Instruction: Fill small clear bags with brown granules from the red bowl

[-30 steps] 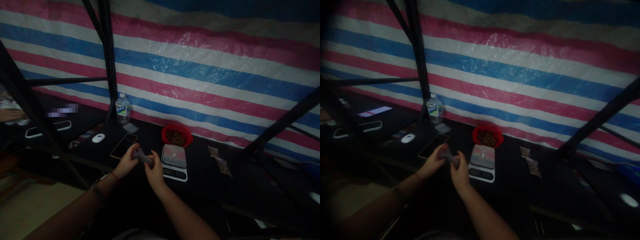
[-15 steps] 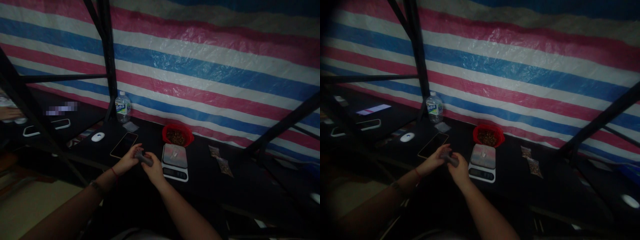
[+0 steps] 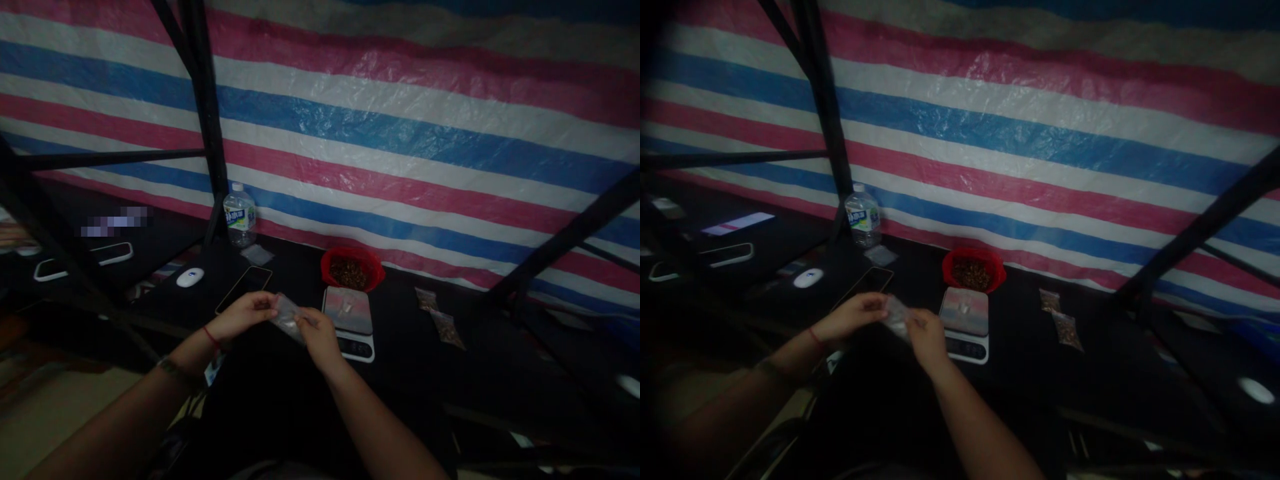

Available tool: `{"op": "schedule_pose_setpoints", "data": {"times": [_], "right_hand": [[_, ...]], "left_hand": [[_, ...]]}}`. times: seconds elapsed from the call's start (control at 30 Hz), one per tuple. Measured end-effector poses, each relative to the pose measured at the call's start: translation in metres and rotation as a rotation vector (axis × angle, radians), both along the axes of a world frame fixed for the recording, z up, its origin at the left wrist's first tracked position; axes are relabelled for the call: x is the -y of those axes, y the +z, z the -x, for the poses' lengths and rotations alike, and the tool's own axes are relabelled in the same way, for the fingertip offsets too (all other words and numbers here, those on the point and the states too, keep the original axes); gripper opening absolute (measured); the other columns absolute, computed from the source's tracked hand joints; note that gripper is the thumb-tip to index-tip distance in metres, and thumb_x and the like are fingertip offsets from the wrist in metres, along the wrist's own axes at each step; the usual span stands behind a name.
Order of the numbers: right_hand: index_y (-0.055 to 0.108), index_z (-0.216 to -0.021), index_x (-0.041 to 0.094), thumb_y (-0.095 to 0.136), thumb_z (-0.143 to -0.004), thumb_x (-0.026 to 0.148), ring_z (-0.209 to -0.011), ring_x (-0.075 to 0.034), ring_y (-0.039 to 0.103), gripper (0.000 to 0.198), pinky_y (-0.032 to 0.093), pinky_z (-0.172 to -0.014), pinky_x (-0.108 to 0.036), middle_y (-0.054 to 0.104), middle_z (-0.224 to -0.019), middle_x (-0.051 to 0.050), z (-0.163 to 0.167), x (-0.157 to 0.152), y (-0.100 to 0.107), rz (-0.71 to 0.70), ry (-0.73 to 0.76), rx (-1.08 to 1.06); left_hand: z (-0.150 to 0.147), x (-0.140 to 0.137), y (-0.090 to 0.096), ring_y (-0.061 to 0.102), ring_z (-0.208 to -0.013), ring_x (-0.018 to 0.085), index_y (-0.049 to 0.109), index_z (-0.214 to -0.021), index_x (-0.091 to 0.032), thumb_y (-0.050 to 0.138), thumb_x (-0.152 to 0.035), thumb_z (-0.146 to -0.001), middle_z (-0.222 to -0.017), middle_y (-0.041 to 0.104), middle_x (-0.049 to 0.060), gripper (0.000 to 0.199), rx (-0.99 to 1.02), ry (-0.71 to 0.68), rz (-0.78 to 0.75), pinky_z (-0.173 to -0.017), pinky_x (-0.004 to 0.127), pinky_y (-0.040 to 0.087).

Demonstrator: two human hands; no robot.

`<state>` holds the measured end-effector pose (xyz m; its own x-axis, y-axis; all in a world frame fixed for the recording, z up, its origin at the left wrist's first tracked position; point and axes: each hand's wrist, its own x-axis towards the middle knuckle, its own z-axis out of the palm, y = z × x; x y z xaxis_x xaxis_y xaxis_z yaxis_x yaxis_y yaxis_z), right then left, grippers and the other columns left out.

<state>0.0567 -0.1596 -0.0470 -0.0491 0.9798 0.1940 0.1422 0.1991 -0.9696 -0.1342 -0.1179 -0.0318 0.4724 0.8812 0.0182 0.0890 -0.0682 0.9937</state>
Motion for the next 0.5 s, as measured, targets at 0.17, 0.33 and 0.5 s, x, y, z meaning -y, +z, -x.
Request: {"op": "schedule_pose_setpoints", "data": {"times": [0.17,0.33,0.5], "right_hand": [[0.069,-0.099,0.019,0.062,-0.077,0.035,-0.081,-0.021,0.065,0.028,0.052,-0.071,-0.033,0.07,-0.093,-0.007,-0.028,0.005,0.02,-0.08,-0.105,-0.043],[0.068,-0.089,0.019,0.051,-0.084,0.033,-0.087,-0.021,0.062,0.023,0.049,-0.08,-0.036,0.067,-0.092,-0.008,-0.133,-0.002,0.035,-0.417,-0.532,0.273],[0.062,-0.114,0.014,0.055,-0.078,0.041,-0.111,-0.031,0.054,0.045,0.04,-0.095,-0.047,0.06,-0.114,-0.019,-0.269,-0.021,0.024,-0.071,-0.817,0.904]], "left_hand": [[-0.008,-0.028,0.032,0.061,-0.083,0.019,0.061,-0.09,-0.016,0.068,-0.044,-0.069,-0.09,0.067,0.005,0.036,-0.086,0.088,-0.15,-0.078,0.032,0.048],[-0.006,-0.11,0.046,0.059,-0.069,0.017,0.063,-0.078,-0.017,0.058,-0.046,-0.073,-0.073,0.066,0.003,0.03,-0.683,0.006,-0.41,-0.064,0.025,0.043],[-0.032,-0.176,0.018,0.063,-0.078,0.021,0.068,-0.082,-0.017,0.053,-0.028,-0.071,-0.086,0.07,0.007,0.022,-1.058,-0.12,-0.499,-0.071,0.027,0.045]]}}
